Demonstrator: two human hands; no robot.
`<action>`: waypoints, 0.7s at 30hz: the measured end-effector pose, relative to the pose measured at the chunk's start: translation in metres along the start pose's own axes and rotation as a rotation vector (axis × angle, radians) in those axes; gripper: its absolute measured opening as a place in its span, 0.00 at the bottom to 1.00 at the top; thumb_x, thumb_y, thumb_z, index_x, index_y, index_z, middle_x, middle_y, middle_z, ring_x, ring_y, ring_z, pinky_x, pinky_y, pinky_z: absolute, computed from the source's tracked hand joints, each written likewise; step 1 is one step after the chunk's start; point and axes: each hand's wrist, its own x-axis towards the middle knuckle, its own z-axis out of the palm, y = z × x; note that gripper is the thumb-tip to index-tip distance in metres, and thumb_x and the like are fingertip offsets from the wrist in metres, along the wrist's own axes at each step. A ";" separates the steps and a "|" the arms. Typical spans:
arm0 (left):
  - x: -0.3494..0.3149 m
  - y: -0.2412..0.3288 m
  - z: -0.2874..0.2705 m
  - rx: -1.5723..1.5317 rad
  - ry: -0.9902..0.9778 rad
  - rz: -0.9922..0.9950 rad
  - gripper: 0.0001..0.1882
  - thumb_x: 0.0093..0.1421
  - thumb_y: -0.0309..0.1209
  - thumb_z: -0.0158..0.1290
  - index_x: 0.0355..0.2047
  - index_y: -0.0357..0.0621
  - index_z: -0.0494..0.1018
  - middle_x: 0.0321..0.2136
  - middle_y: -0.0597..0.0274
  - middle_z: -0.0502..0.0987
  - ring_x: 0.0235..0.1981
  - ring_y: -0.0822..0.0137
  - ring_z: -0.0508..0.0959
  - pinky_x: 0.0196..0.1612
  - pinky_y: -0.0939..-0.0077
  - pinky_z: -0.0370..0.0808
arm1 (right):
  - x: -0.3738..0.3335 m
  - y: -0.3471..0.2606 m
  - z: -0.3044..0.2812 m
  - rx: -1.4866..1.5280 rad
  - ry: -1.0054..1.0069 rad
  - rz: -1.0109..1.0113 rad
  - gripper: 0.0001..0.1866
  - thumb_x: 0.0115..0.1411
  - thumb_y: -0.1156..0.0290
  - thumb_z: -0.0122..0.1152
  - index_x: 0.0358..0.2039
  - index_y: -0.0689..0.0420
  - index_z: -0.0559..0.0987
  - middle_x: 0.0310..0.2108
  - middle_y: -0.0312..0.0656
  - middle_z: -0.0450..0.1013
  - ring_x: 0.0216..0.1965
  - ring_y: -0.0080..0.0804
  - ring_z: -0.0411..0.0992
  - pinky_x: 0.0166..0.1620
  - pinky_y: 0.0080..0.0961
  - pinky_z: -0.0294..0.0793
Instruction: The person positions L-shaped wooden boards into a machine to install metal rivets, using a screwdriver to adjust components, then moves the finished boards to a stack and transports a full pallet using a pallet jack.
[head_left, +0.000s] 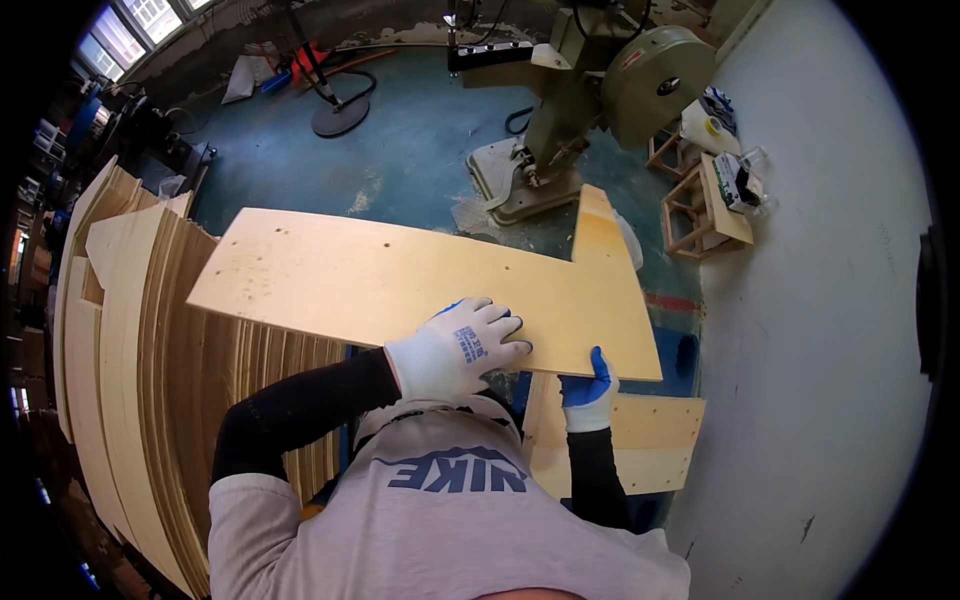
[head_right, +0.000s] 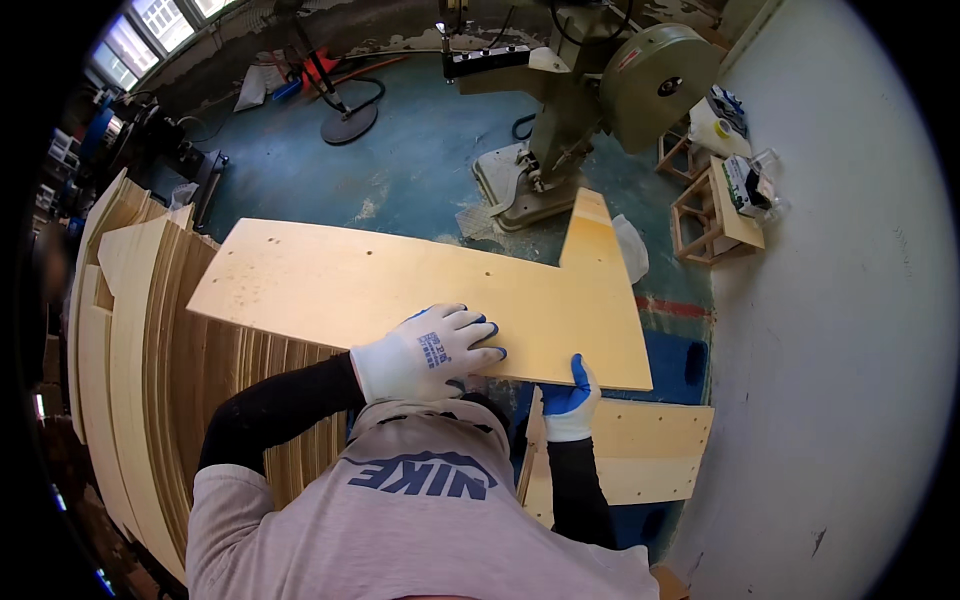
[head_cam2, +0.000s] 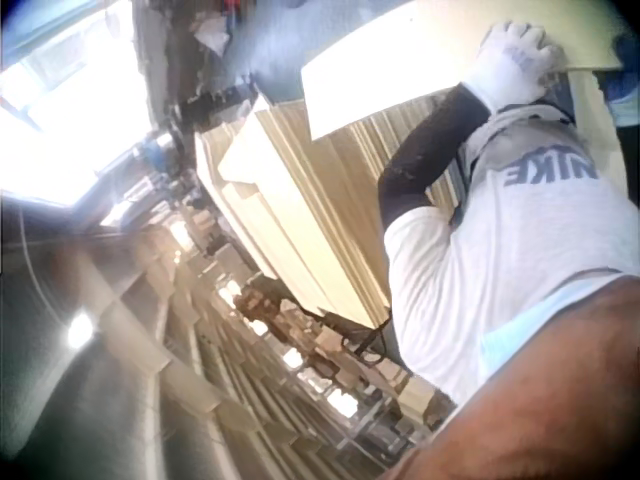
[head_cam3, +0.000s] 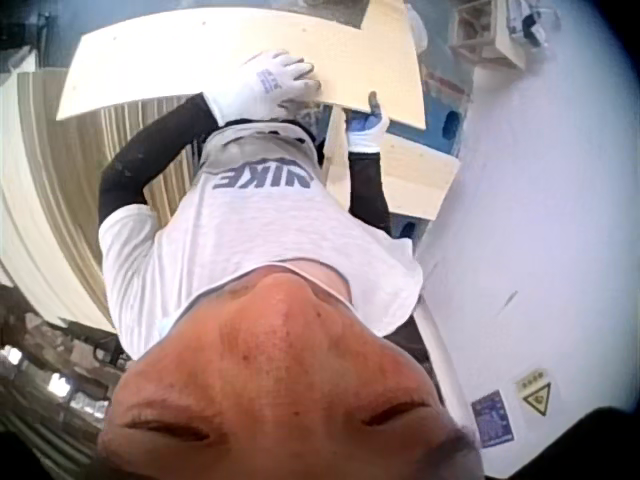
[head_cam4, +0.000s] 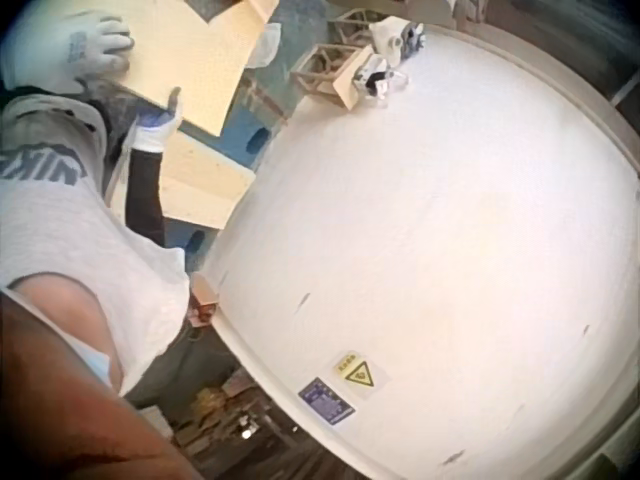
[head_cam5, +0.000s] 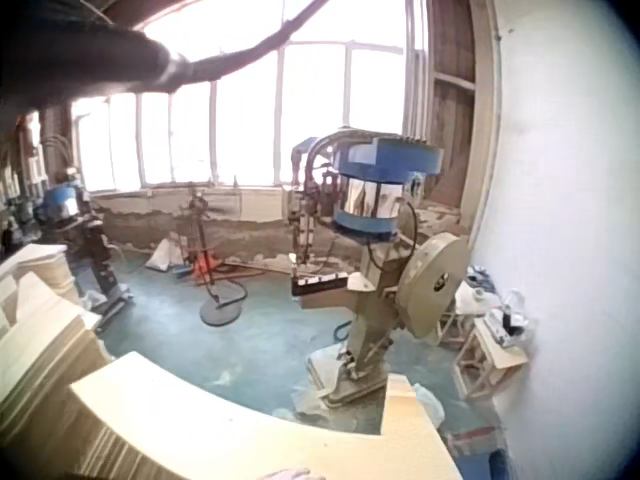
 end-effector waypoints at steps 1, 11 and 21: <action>0.002 -0.016 0.001 -0.079 0.018 -0.002 0.32 0.56 0.46 0.63 0.60 0.49 0.71 0.59 0.48 0.70 0.62 0.48 0.69 0.65 0.54 0.65 | 0.003 -0.004 -0.014 -0.009 0.009 -0.028 0.24 0.70 0.64 0.56 0.62 0.61 0.70 0.58 0.49 0.72 0.57 0.45 0.74 0.55 0.44 0.79; -0.066 -0.336 0.068 -0.217 0.491 -0.757 0.34 0.64 0.50 0.54 0.61 0.38 0.70 0.63 0.36 0.67 0.66 0.41 0.64 0.68 0.53 0.62 | -0.004 -0.026 0.035 -0.128 0.179 -0.536 0.25 0.70 0.59 0.56 0.61 0.60 0.71 0.57 0.47 0.74 0.55 0.44 0.76 0.53 0.42 0.79; 0.015 -0.487 0.036 -1.096 0.196 -0.635 0.26 0.73 0.47 0.44 0.54 0.33 0.73 0.40 0.52 0.80 0.42 0.64 0.82 0.49 0.65 0.79 | -0.045 -0.017 0.121 -0.056 0.425 -0.866 0.27 0.68 0.57 0.58 0.62 0.59 0.71 0.59 0.49 0.73 0.59 0.46 0.72 0.60 0.45 0.74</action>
